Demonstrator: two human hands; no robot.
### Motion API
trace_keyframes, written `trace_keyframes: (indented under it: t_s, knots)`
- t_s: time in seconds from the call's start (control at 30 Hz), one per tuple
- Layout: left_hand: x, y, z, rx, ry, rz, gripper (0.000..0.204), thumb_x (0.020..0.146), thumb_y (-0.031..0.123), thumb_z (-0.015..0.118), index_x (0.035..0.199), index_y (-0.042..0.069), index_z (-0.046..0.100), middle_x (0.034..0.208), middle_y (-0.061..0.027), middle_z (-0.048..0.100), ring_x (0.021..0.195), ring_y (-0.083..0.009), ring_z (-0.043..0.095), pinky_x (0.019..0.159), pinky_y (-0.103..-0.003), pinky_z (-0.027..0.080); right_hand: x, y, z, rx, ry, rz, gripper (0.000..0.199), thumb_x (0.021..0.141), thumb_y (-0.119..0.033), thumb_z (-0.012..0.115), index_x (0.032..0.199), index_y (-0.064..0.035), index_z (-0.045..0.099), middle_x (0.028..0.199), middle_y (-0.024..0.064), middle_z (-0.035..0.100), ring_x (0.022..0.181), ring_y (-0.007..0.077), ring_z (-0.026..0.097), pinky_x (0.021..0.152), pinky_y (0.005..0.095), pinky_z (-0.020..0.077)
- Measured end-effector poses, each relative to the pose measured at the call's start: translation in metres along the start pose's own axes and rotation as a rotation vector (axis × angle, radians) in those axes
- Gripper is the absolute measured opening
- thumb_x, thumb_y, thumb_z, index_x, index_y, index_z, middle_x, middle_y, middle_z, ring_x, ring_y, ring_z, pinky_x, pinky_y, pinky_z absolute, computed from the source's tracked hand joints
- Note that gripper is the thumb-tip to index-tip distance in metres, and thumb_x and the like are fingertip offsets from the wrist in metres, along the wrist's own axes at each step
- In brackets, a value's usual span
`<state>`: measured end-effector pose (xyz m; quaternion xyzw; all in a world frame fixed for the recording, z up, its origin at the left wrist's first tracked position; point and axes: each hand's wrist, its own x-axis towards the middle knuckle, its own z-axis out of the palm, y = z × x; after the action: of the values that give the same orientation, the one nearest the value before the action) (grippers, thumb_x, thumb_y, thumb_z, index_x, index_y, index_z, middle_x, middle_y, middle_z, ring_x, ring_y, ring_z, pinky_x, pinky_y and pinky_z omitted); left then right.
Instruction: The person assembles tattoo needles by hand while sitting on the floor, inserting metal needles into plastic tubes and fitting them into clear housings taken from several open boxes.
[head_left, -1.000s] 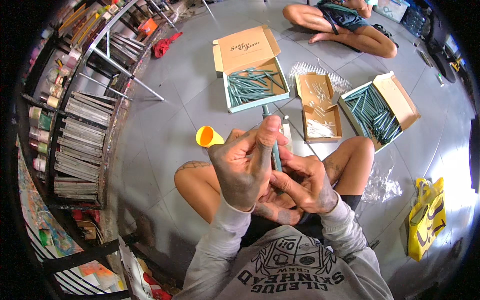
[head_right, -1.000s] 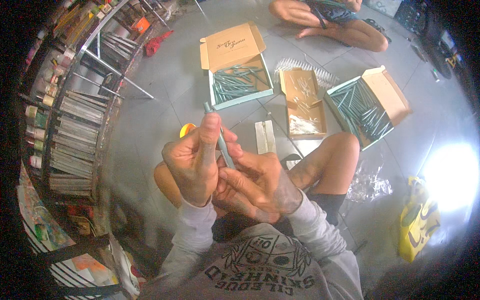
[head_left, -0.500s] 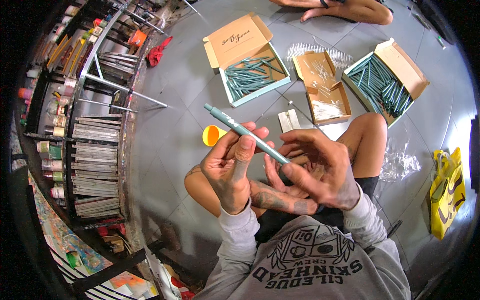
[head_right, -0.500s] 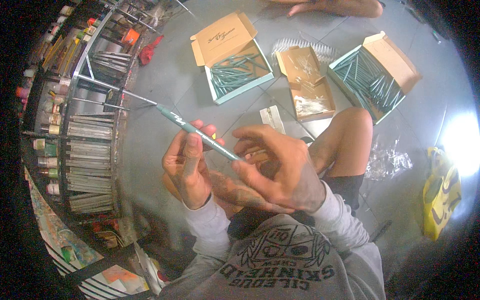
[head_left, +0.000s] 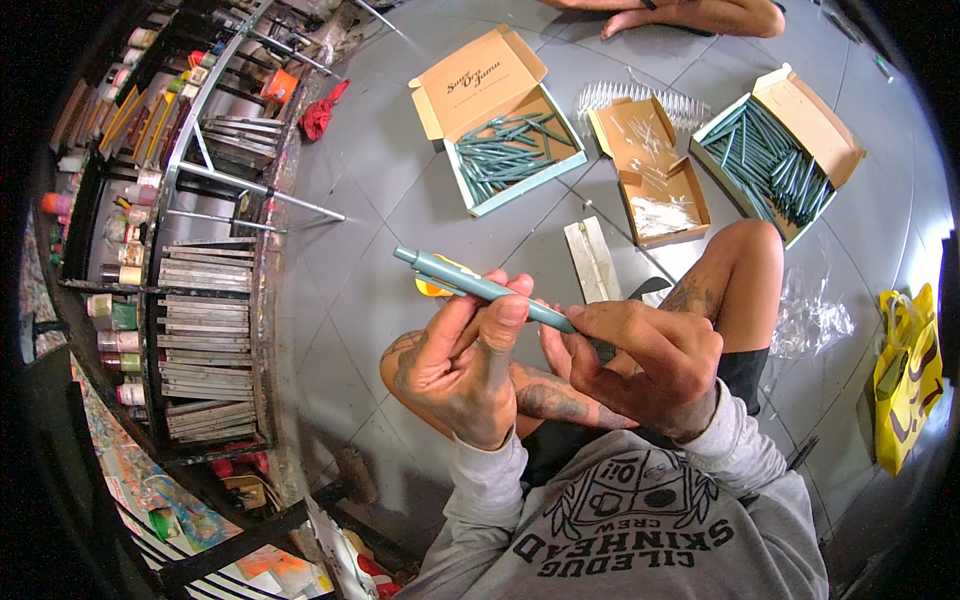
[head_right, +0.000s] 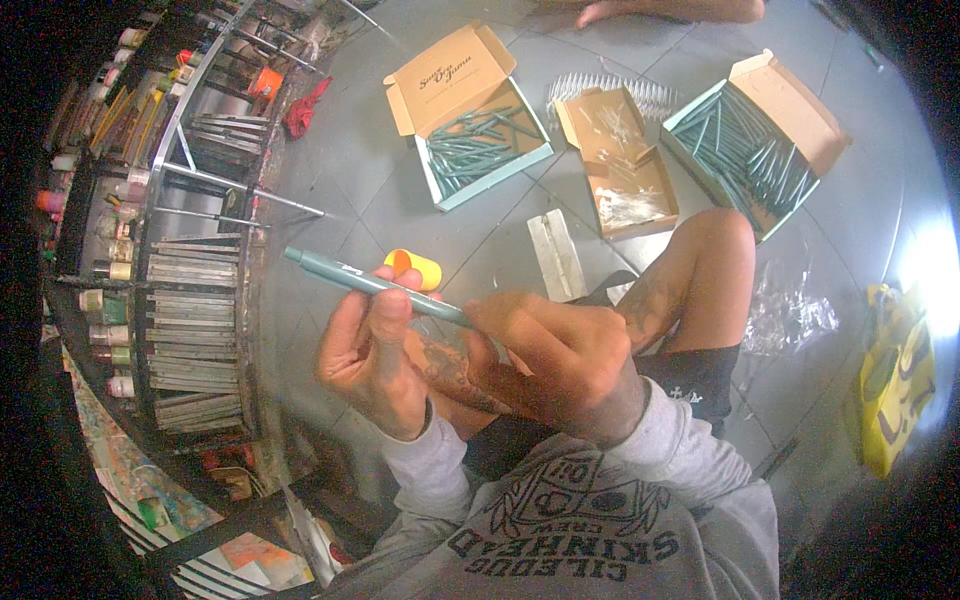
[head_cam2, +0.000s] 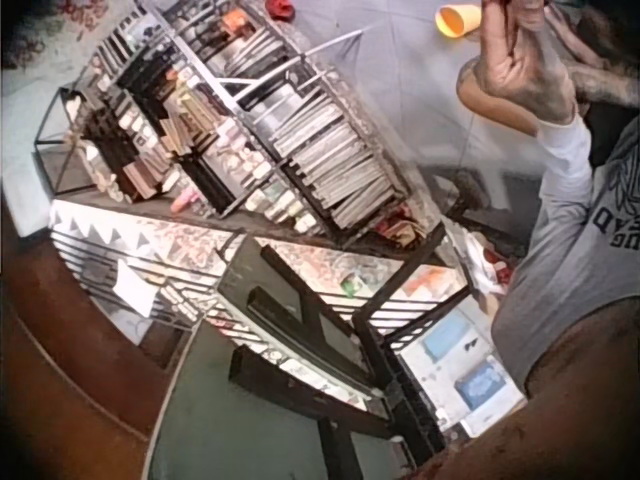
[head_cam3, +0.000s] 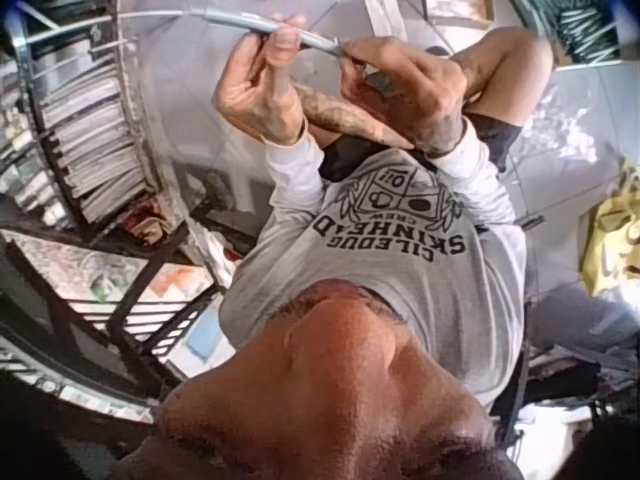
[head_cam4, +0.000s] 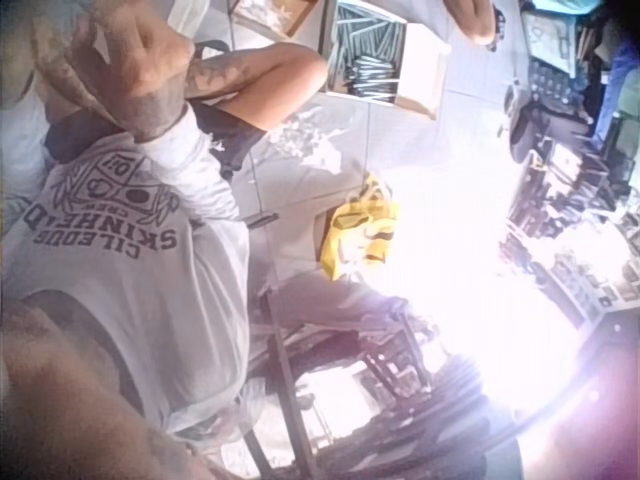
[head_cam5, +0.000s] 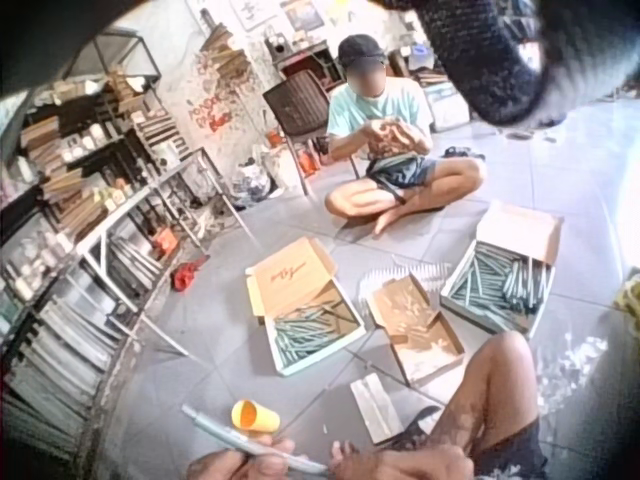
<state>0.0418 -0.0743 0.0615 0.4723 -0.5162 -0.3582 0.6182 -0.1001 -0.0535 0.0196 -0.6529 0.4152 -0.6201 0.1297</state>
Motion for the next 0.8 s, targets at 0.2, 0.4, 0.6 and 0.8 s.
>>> trace_keyframes:
  t_s: [0.2,0.4,0.6,0.8]
  knots:
    - [-0.007,0.006,0.004,-0.023,0.007,0.030,0.028,0.083,-0.005,0.075,0.107,-0.016,0.065,0.097,-0.0232,0.072,0.084,-0.0237,0.072,0.077,-0.033,0.060,0.002,-0.003,-0.011,0.096,-0.176,0.103,0.025,0.074,-0.001,0.075,0.097,-0.0048,0.067,0.079,0.0073,0.068,0.062,0.0227,0.068,0.055,0.0323,0.0537]
    - [-0.007,0.006,0.010,0.008,-0.014,0.063,0.028,0.085,-0.003,0.074,0.110,-0.014,0.066,0.096,-0.0225,0.072,0.080,-0.0231,0.072,0.075,-0.031,0.060,0.006,-0.008,-0.008,0.150,-0.130,0.229,0.022,0.070,-0.002,0.075,0.091,-0.0053,0.069,0.075,0.0100,0.067,0.064,0.0258,0.069,0.057,0.0334,0.0537]
    - [-0.011,-0.007,0.007,0.017,-0.127,0.024,0.029,0.090,0.004,0.072,0.112,-0.013,0.066,0.091,-0.0189,0.073,0.079,-0.0185,0.071,0.071,-0.029,0.059,0.001,-0.008,-0.003,0.183,-0.090,0.239,0.019,0.070,0.002,0.074,0.088,-0.0008,0.067,0.076,0.0111,0.070,0.062,0.0205,0.069,0.056,0.0290,0.0535]
    - [-0.017,-0.010,0.006,0.097,-0.136,0.040,0.025,0.092,0.004,0.069,0.112,-0.012,0.067,0.088,-0.0169,0.073,0.076,-0.0158,0.070,0.065,-0.025,0.057,-0.012,-0.008,0.006,0.215,-0.049,0.289,0.024,0.068,0.002,0.077,0.090,-0.0019,0.068,0.073,0.0116,0.067,0.065,0.0212,0.070,0.058,0.0304,0.0532]
